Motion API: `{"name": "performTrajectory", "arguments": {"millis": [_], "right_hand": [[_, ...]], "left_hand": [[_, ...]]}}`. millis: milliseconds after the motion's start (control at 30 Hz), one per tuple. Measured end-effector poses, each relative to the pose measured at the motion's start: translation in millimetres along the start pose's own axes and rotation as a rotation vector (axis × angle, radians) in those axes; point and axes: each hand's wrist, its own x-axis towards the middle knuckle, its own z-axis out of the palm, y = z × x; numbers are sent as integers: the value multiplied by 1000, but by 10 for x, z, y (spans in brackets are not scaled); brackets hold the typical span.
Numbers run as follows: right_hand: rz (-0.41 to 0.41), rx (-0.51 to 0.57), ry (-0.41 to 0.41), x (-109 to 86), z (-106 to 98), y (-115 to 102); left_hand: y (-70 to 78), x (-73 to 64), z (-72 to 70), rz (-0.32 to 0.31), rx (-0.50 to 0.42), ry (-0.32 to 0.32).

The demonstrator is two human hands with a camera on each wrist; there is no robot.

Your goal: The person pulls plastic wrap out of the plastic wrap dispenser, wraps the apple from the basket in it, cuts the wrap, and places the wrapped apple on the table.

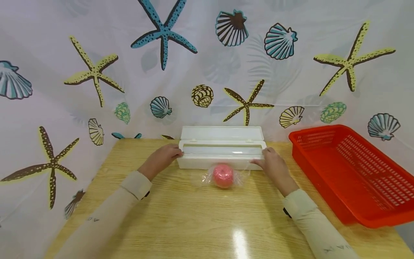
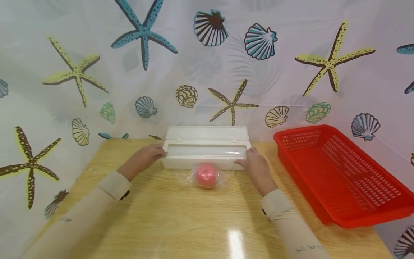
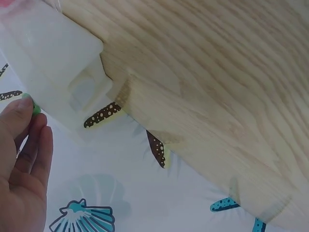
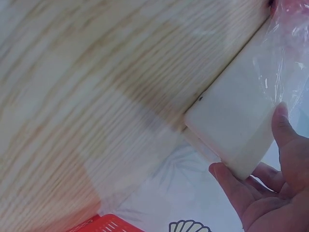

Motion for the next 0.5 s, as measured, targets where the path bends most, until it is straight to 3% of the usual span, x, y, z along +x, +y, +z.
{"name": "performTrajectory", "arguments": {"millis": [300, 400, 500], "right_hand": [[-3, -2, -4, -18, -32, 11], [1, -18, -22, -29, -24, -1], [1, -32, -33, -32, -16, -13]], "left_hand": [[69, 33, 53, -52, 97, -19], [119, 13, 76, -38, 173, 10], [177, -7, 109, 6, 290, 92]]}}
